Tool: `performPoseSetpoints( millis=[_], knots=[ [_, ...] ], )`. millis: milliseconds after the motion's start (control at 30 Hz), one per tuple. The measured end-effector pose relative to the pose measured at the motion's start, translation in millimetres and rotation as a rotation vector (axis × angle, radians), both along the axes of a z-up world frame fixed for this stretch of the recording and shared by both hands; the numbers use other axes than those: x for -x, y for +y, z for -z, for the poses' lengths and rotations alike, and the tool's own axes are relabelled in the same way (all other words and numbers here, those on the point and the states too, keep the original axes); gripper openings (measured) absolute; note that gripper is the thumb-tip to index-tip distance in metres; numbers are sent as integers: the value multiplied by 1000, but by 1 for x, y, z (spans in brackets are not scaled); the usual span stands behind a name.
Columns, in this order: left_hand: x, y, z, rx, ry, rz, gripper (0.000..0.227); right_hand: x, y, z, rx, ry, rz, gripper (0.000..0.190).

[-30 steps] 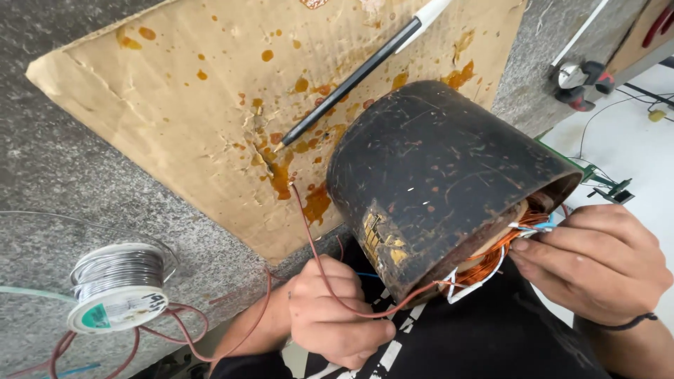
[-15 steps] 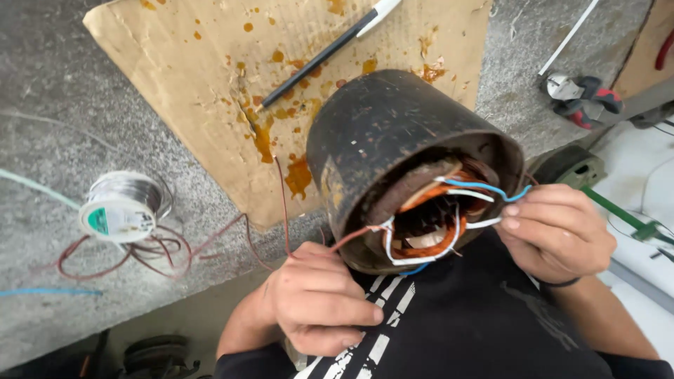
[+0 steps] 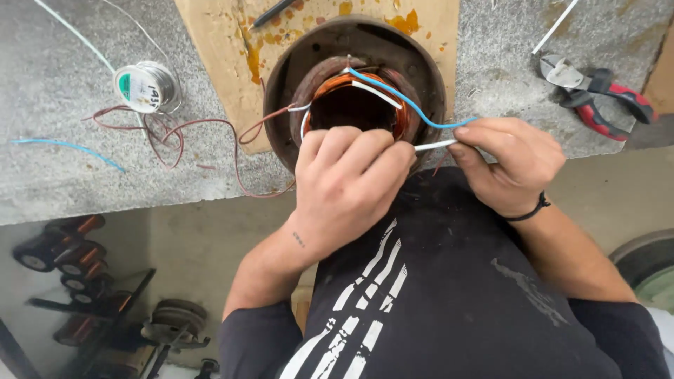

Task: The person works on a cylindrical motor stator, stripping insulation from copper wires and connecting them to white and blue wires. They use pliers to cut and strip the wires, then twist and secure the connections by hand.

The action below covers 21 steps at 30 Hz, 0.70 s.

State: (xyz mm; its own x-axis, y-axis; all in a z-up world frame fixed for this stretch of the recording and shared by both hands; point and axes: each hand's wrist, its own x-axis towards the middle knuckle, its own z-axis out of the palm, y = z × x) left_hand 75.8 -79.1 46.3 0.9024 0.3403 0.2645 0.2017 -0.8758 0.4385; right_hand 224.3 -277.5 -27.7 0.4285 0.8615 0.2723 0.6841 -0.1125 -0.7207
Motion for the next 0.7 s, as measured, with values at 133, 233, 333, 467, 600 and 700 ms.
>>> performPoseSetpoints(
  millis=[133, 233, 333, 467, 600, 700],
  knots=[
    [-6, -11, 3, -50, -6, -51, 21, -7, 6, 4, -107, -7, 7, 13],
    [-9, -17, 5, -96, -22, -86, 26, -9, 4, 5, -88, -59, -13, 14],
    [-13, -21, 8, -66, -32, -80, 31, -7, 3, 8, -103, -175, -12, 12],
    [-15, -26, 10, -66, -31, -129, 35, -3, 2, 9, -17, -329, 12, 15],
    [-16, -27, 12, -79, -57, -149, 35, -3, 5, 2, -28, -283, -2, 21],
    [-16, -29, 14, -76, -62, -167, 34, 2, 7, 4, -15, -189, 39, 24]
  ],
)
